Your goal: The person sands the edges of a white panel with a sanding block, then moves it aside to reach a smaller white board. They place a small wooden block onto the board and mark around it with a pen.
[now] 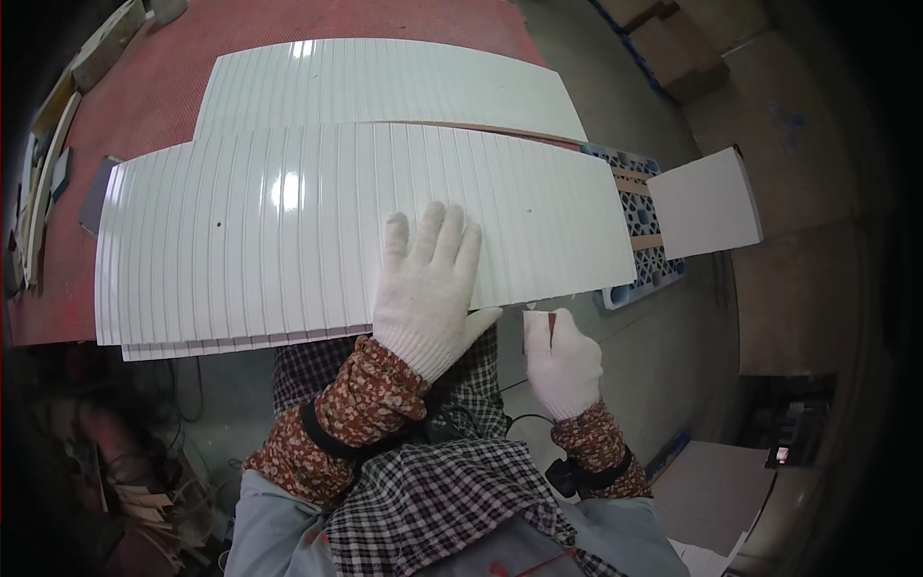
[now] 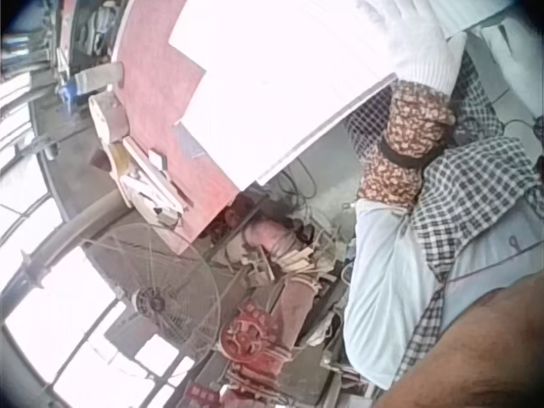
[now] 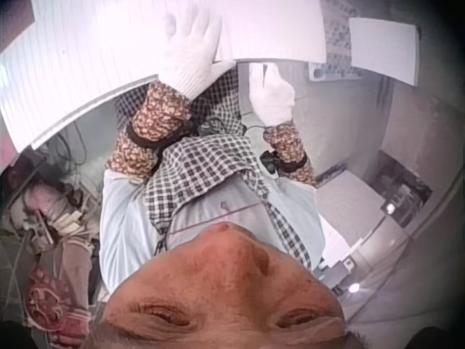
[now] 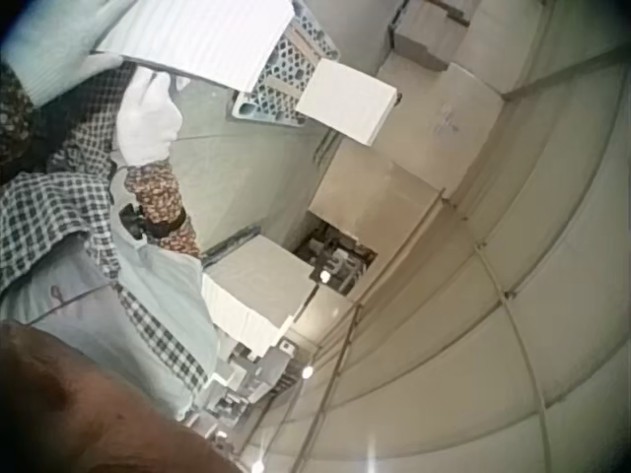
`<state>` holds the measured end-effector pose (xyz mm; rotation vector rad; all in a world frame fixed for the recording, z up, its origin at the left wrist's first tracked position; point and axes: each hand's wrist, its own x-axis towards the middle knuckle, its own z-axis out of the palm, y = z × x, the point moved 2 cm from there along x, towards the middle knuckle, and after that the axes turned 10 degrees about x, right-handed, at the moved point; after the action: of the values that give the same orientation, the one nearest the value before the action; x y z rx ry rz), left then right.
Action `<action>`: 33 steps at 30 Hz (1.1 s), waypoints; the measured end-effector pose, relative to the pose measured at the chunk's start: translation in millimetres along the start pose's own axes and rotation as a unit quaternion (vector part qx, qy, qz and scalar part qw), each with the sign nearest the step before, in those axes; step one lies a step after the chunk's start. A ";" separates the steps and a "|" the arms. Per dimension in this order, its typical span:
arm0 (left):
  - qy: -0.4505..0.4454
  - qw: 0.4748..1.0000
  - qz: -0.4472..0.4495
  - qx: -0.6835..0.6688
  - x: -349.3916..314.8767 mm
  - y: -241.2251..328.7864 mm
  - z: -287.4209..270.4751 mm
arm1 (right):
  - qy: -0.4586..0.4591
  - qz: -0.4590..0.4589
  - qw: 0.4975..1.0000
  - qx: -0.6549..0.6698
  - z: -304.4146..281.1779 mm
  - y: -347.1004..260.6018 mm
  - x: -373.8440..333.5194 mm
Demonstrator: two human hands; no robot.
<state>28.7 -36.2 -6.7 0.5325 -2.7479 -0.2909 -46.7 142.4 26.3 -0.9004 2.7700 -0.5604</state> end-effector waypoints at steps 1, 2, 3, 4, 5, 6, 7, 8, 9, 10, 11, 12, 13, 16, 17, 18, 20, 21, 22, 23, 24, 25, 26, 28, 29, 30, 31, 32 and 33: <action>-0.002 1.000 0.001 0.000 -1.4 -0.3 1.1 | 0.032 0.001 0.999 0.035 -2.7 -3.6 1.3; 0.004 1.000 -0.001 0.002 -2.6 -0.8 2.0 | 0.031 0.003 0.999 0.035 -1.9 -7.5 3.8; 0.011 1.000 -0.002 0.004 -0.9 -1.5 2.1 | 0.026 0.001 0.999 0.038 -0.9 -12.4 9.2; 0.011 1.000 0.000 0.004 0.3 -1.7 0.8 | 0.021 0.000 0.999 0.040 -0.3 -15.7 12.3; 0.002 1.000 -0.002 0.008 1.4 -1.7 -1.6 | 0.021 0.001 0.999 0.039 -0.5 -17.1 13.2; -0.007 1.000 -0.005 0.012 1.4 -1.6 -2.4 | 0.015 0.005 0.999 0.036 -0.3 -17.8 14.1; -0.008 1.000 -0.006 0.012 1.3 -1.5 -1.5 | 0.008 0.009 0.999 0.032 -0.1 -18.4 15.4; -0.006 1.000 -0.006 0.005 1.0 -1.6 -0.5 | 0.006 0.010 0.999 0.031 -0.4 -19.4 17.7; -0.004 1.000 -0.004 -0.003 0.3 -1.7 0.5 | 0.009 -0.009 0.999 0.036 -1.0 -21.6 20.4; -0.006 1.000 -0.005 -0.005 0.2 -2.1 0.9 | 0.012 -0.029 0.999 0.040 -1.0 -23.3 24.1; -0.005 1.000 -0.007 -0.003 0.3 -2.8 0.0 | 0.010 -0.028 0.999 0.039 0.4 -21.0 29.7; -0.004 1.000 -0.008 -0.002 1.5 -3.1 -1.1 | -0.006 -0.030 0.999 0.015 2.2 -17.2 38.4; -0.004 1.000 -0.008 -0.004 2.3 -2.9 -2.8 | -0.021 -0.032 0.999 -0.009 3.3 -17.7 48.3; -0.023 1.000 -0.002 -0.007 4.1 -2.3 -7.1 | -0.034 -0.030 0.997 -0.056 8.0 -24.2 94.6; -0.022 1.000 -0.001 -0.007 3.6 -1.9 -6.4 | -0.033 -0.059 0.994 -0.085 12.3 -22.2 114.5; -0.018 1.000 -0.005 -0.014 1.1 -3.2 -3.7 | -0.025 -0.047 0.995 -0.084 13.1 -35.6 133.7; -0.014 1.000 -0.010 -0.020 -1.2 -4.0 -1.6 | -0.020 -0.035 0.995 -0.095 15.2 -52.6 176.3; -0.013 1.000 -0.008 -0.027 -1.2 -2.8 -0.9 | -0.022 -0.035 0.993 -0.107 17.1 -54.3 198.6; -0.014 0.999 -0.011 -0.030 -2.0 -4.1 -0.7 | -0.025 -0.043 0.993 -0.103 22.0 -60.9 218.1; -0.011 0.999 -0.006 -0.034 0.5 -0.9 -2.7 | -0.020 -0.043 0.993 -0.108 16.4 -63.4 232.9; -0.011 0.999 -0.008 -0.036 0.8 -1.1 -4.2 | -0.021 -0.046 0.993 -0.104 17.8 -67.1 249.5; -0.009 0.999 -0.009 -0.041 1.1 -0.8 -6.5 | -0.037 -0.048 0.992 -0.113 17.8 -70.1 263.9; -0.004 0.999 -0.006 -0.045 1.3 -0.6 -9.3 | -0.051 -0.049 0.990 -0.123 17.5 -69.8 271.6; -0.007 0.999 -0.003 -0.038 2.2 -1.6 -9.7 | -0.047 -0.047 0.991 -0.116 20.5 -68.0 273.5; -0.009 0.999 0.002 -0.034 2.8 -0.8 -9.6 | -0.042 -0.041 0.992 -0.112 20.0 -65.1 273.0; -0.015 0.999 -0.002 -0.031 2.3 -1.8 -8.9 | -0.043 -0.044 0.992 -0.111 21.8 -66.6 266.8; -0.014 0.999 -0.002 -0.031 1.9 -2.0 -7.1 | -0.038 -0.037 0.992 -0.111 20.9 -66.6 252.4; -0.006 1.000 -0.001 -0.027 1.3 -2.4 -4.4 | -0.033 -0.029 0.993 -0.111 19.0 -66.0 236.6; -0.002 1.000 -0.005 -0.021 -1.1 -4.2 -1.6 | -0.038 -0.031 0.993 -0.110 20.6 -67.9 220.3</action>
<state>31.6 -39.8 -6.7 0.5346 -2.7369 -0.3525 -181.7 -45.6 23.9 -1.0316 2.7815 -0.2263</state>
